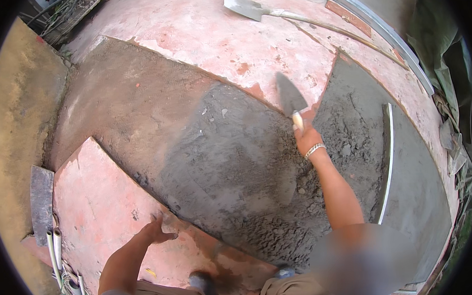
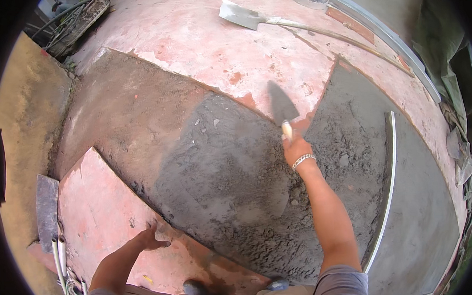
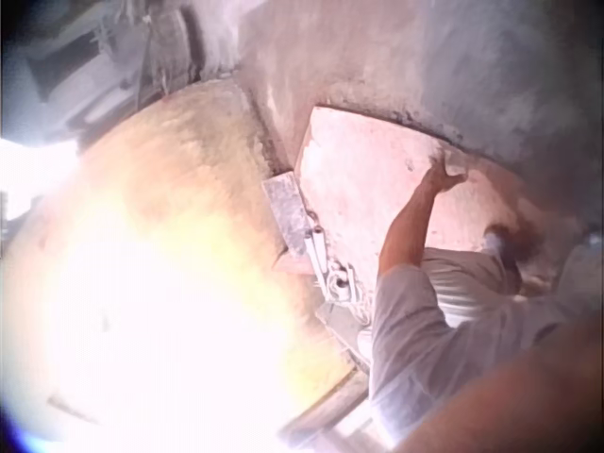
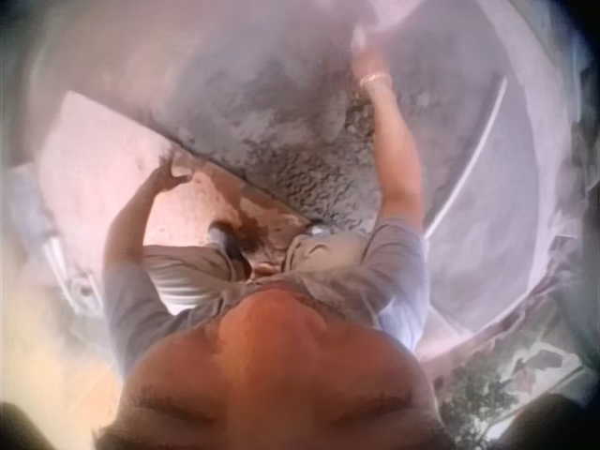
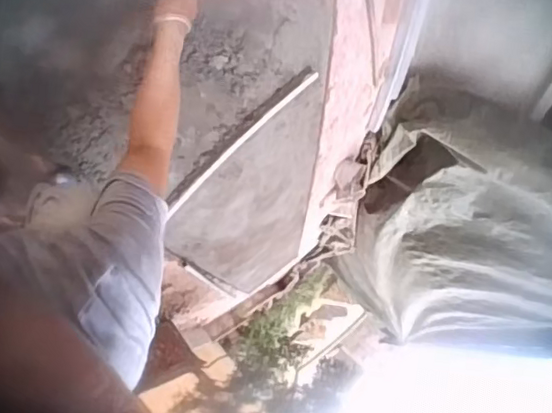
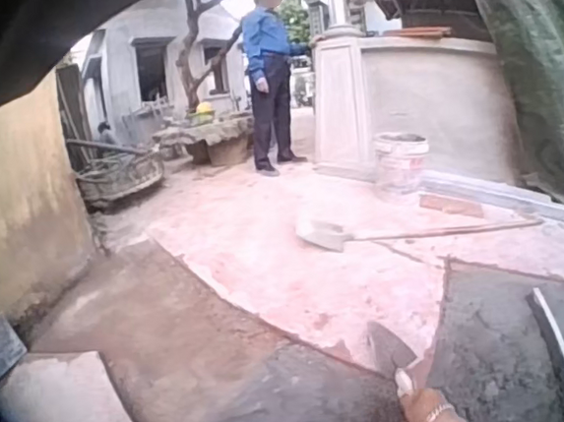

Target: The person spreads and smooths wet concrete on a floor using a trowel and a straightedge. They repeatedly level the surface and remove excess material to create a flat finish.

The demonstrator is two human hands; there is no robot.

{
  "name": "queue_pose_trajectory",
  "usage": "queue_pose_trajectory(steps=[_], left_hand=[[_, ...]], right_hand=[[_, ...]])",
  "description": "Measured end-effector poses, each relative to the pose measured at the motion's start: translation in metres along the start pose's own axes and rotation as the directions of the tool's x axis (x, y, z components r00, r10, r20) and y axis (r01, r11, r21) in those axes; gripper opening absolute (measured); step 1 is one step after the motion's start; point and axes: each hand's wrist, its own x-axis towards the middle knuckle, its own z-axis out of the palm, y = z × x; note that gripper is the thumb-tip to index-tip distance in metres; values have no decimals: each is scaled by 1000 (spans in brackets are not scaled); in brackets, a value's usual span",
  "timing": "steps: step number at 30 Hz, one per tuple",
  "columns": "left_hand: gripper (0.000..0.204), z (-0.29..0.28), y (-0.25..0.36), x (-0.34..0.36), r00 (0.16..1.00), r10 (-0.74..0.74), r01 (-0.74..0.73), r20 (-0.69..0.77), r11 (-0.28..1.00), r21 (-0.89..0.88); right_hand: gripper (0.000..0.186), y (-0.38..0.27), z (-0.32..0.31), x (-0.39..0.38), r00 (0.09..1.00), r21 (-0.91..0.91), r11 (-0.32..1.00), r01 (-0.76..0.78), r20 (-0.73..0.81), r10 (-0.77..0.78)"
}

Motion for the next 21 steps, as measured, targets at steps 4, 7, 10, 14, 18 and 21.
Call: queue_pose_trajectory(steps=[4, 7, 10, 14, 18, 21], left_hand=[[133, 2, 0, -1, 1000, -17, 17, 6, 1000, -10], [132, -2, 4, -3, 999, -31, 31, 22, 1000, 3], [130, -6, 7, -6, 1000, -13, 13, 15, 1000, 10], [130, 1, 4, -6, 999, -26, 25, -27, 999, -23], [131, 5, 0, -2, 999, -25, 23, -32, 998, -60], [132, 6, 0, -1, 999, -40, 39, -12, 998, -54]], right_hand=[[43, 43, -22, -8, 923, 155, 923, -352, -108, 370], [45, 35, -1, -38, 992, -15, 992, -124, 11, 124], [47, 28, 2, -50, 984, 34, 997, 65, 163, -70], [42, 38, -11, -29, 956, 188, 952, -241, -125, 266], [37, 32, 2, 15, 949, 397, 872, -286, -6, 314], [42, -17, 32, 60, 970, 260, 938, -229, -18, 242]])
